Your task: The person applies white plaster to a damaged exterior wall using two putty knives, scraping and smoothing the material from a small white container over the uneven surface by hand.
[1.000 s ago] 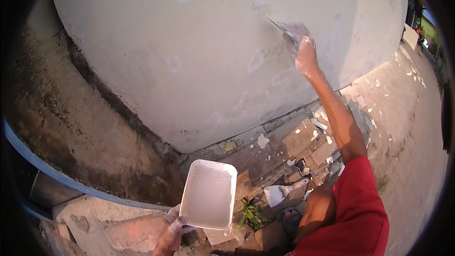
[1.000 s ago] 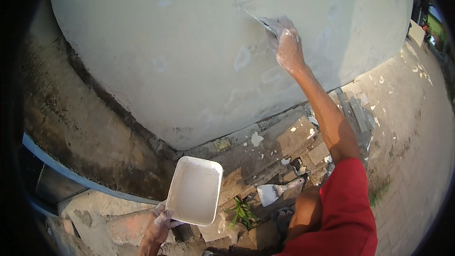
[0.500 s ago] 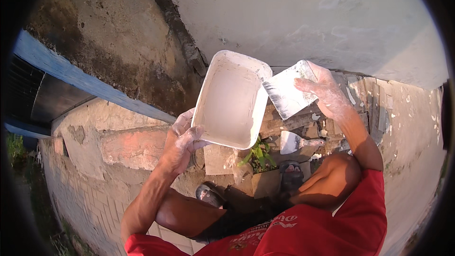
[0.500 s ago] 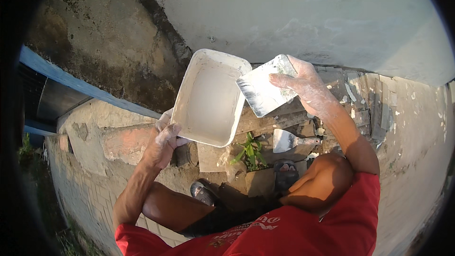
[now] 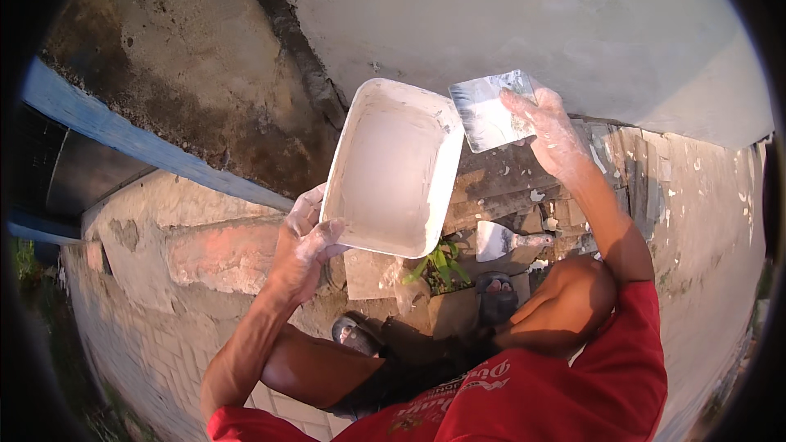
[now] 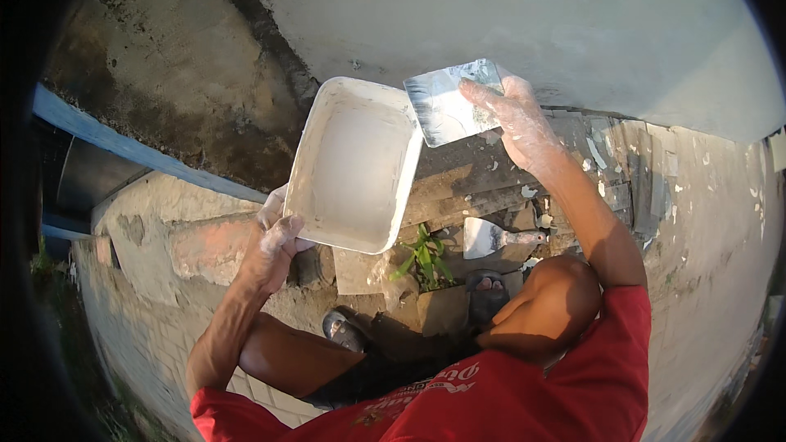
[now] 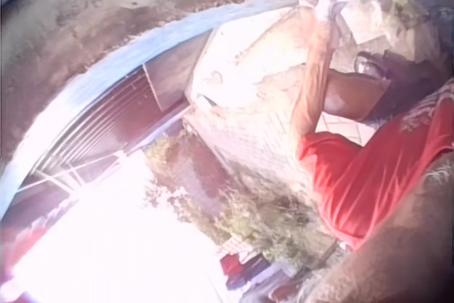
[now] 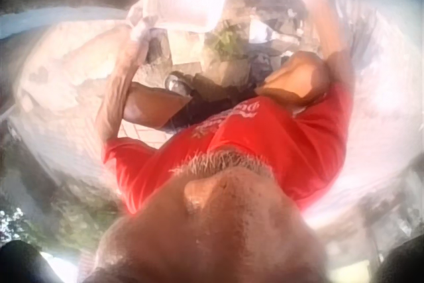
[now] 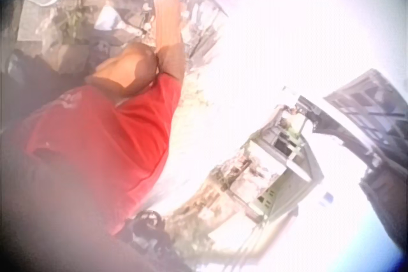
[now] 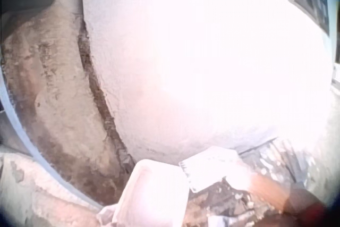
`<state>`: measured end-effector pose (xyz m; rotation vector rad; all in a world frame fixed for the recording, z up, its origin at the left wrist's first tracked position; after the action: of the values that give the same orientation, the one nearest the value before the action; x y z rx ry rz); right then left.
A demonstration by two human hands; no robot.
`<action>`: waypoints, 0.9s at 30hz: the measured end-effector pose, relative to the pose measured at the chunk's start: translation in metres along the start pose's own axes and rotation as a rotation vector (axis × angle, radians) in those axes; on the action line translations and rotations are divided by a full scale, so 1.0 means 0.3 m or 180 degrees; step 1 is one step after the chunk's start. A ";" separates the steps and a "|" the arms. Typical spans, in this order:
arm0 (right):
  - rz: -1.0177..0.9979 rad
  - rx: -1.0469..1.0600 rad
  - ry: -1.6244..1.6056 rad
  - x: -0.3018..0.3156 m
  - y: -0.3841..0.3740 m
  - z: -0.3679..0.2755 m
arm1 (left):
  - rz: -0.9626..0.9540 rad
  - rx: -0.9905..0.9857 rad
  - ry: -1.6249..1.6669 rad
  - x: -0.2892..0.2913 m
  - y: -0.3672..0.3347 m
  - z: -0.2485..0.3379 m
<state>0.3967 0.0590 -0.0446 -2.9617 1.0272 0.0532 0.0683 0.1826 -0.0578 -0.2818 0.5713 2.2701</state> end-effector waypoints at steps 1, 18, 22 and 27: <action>-0.0382 -0.0107 0.0184 -0.040 -0.023 -0.002 | -0.0109 0.0018 0.0022 -0.006 0.002 0.001; -0.0670 0.2776 0.4122 -0.421 0.088 -0.172 | -0.0087 -0.0043 0.0099 -0.037 -0.020 -0.006; -0.0848 0.2765 0.5246 -0.510 0.074 -0.056 | -0.0085 -0.0105 0.0107 -0.029 -0.033 -0.017; -0.1174 0.2434 0.4485 -0.544 0.093 -0.033 | 0.0064 -0.0162 0.0163 0.028 -0.048 -0.015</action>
<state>0.2517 0.1379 -0.0288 -2.0620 0.2205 -2.0256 0.0731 0.1944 -0.0691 -0.3618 0.5454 2.3049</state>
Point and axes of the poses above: each hand's wrist, its own y-axis away from the middle knuckle, its own x-axis out of the back of the hand, z = x × y, the point moved 7 cm from there along -y, towards the middle knuckle, and after that the axes turned 11 degrees about y, right-handed, at the moved point
